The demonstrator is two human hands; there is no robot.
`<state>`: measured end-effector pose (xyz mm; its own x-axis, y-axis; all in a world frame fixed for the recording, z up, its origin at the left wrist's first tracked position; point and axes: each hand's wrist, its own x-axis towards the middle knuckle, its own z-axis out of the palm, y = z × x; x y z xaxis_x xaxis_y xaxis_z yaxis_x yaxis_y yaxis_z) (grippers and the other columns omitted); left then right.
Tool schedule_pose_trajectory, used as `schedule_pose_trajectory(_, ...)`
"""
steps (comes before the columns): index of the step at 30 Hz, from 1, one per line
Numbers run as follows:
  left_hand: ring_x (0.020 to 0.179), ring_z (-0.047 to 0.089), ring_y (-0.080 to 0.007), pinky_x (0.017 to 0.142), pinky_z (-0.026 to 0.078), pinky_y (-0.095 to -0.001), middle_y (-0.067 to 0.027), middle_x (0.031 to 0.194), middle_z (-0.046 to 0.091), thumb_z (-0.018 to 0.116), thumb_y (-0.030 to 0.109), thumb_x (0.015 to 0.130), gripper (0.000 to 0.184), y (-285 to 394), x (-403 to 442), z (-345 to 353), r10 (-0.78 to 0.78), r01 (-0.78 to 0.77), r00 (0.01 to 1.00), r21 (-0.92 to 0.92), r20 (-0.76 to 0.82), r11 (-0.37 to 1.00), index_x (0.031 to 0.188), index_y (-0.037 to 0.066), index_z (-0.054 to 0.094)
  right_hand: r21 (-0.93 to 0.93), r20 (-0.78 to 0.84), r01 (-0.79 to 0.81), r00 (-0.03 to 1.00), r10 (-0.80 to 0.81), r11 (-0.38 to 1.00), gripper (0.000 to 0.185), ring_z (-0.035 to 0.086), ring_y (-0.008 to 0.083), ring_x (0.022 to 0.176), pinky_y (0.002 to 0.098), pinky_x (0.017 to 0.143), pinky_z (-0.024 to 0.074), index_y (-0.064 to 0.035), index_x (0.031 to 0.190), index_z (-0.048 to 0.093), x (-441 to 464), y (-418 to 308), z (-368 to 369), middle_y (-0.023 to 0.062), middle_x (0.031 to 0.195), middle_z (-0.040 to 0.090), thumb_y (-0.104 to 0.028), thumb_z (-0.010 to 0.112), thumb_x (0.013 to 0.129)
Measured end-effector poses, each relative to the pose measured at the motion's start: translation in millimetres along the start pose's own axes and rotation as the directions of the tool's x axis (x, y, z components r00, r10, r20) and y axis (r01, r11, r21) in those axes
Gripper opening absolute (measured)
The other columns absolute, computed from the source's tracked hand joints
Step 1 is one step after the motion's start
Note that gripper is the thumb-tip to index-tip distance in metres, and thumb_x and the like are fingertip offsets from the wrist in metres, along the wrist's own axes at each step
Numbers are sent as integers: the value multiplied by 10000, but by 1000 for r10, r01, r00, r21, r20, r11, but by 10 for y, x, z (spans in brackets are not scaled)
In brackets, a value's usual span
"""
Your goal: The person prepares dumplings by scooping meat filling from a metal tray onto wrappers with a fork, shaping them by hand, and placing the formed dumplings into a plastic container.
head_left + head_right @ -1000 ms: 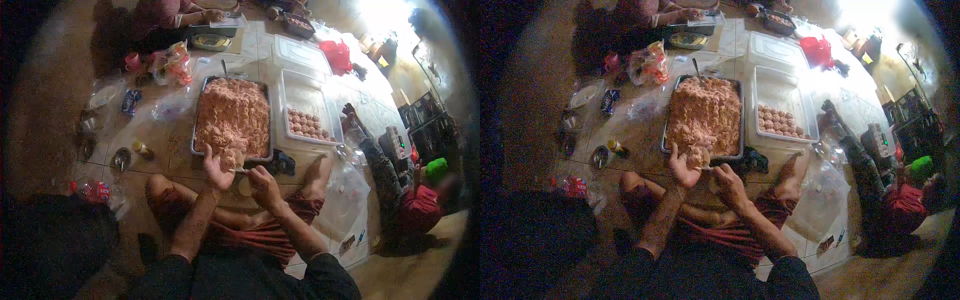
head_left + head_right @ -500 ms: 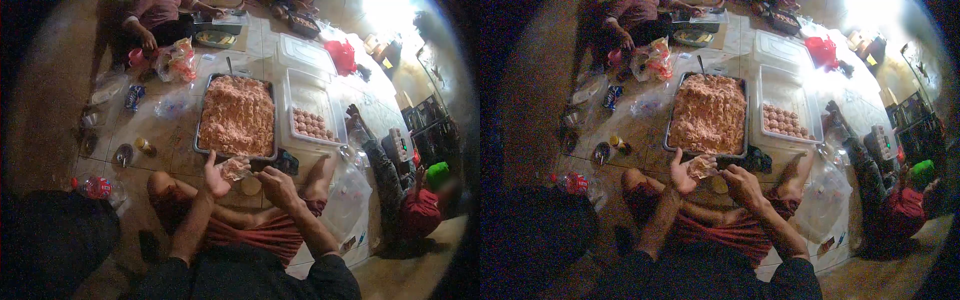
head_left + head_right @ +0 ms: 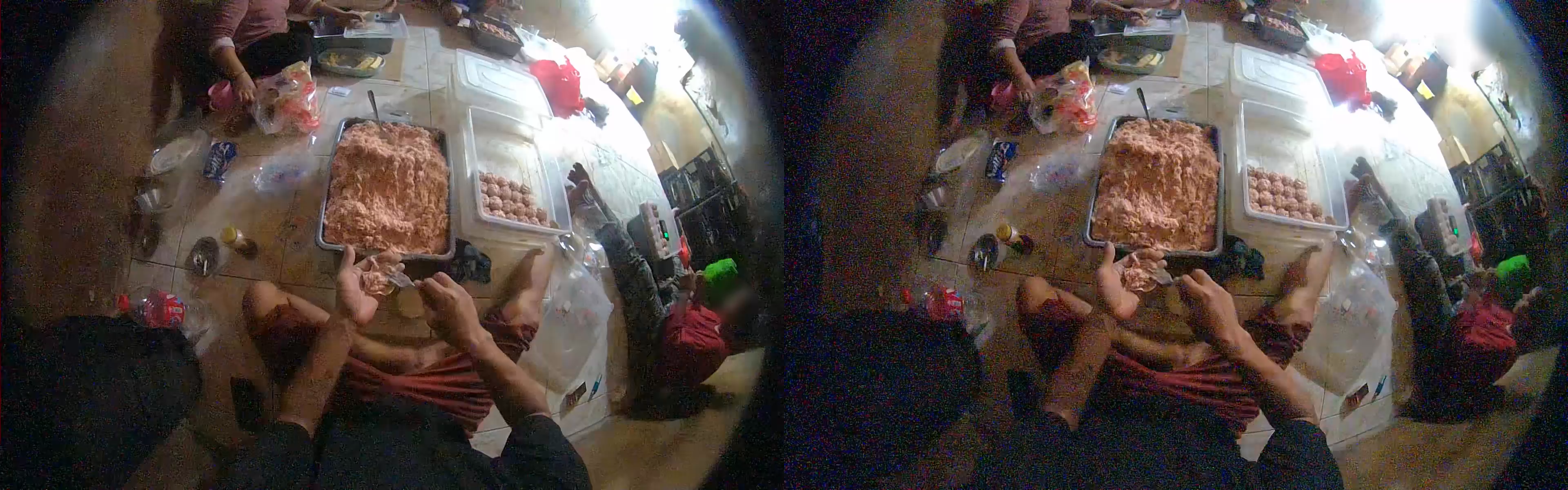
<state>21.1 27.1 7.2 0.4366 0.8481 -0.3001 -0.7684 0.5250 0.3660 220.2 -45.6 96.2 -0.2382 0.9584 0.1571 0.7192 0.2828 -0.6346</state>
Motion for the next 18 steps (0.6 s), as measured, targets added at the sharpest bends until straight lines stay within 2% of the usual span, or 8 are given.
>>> schedule_pose_trajectory(2,1010,700,-374,915,569,-514,-232,1153,697,381,732,958,894,23,6,-149,-20,20,1000,31,-1,999,1230,-87,612,-8,25,-62,998,62,998,274,626,398,899,468,740,514,-20,1092,635,-35,-124,-80,165,882,587,1,676,823)
schedule_pose_trajectory(4,1013,703,-368,898,579,-510,-232,1163,695,375,743,951,908,14,54,-186,-12,11,999,-31,-30,999,1258,-81,602,111,-152,-19,988,36,994,266,657,394,927,446,770,531,-21,1089,650,-30,-137,-115,173,952,633,13,676,827)
schedule_pose_trajectory(8,1021,703,-363,900,581,-510,-231,1171,693,372,750,947,924,-20,35,-85,-33,33,999,35,-19,999,1287,-82,584,122,-238,-18,970,46,992,257,673,386,938,436,794,540,-13,1075,664,50,-58,-22,184,1005,659,22,675,821)
schedule_pose_trajectory(11,1029,698,-358,899,579,-505,-230,1194,685,363,754,949,936,-60,50,-52,-40,38,998,40,40,998,1305,-86,570,143,-214,-53,973,83,988,222,662,404,934,443,797,538,-1,1052,664,89,-26,50,191,995,655,1,671,830)
schedule_pose_trajectory(13,1036,690,-359,912,568,-503,-226,1222,674,346,761,949,949,-69,54,-24,-16,14,999,55,44,998,1326,-85,553,93,-125,-39,991,51,995,203,649,420,921,448,786,535,-5,1043,663,88,-25,84,196,990,649,-23,665,841)
schedule_pose_trajectory(14,1036,690,-359,912,568,-503,-226,1222,674,346,761,949,949,-50,45,-27,-14,11,999,55,41,998,1326,-85,553,95,-122,-38,991,50,995,203,649,420,921,448,786,535,-5,1043,663,75,-31,80,196,990,649,-23,665,841)
schedule_pose_trajectory(16,1042,682,-371,937,552,-508,-230,1259,655,334,765,950,956,12,13,-14,-43,41,998,49,47,998,1338,-83,541,125,-11,-33,999,35,992,201,638,429,905,453,774,530,-18,1051,658,36,-70,5,194,968,638,-40,668,852)
schedule_pose_trajectory(18,1062,673,-377,953,541,-517,-237,1271,647,331,766,949,959,72,-31,17,-30,29,999,28,18,999,1342,-84,537,87,19,-30,999,29,996,194,638,424,895,452,763,530,-23,1055,657,-8,-130,-140,188,954,635,-48,666,863)
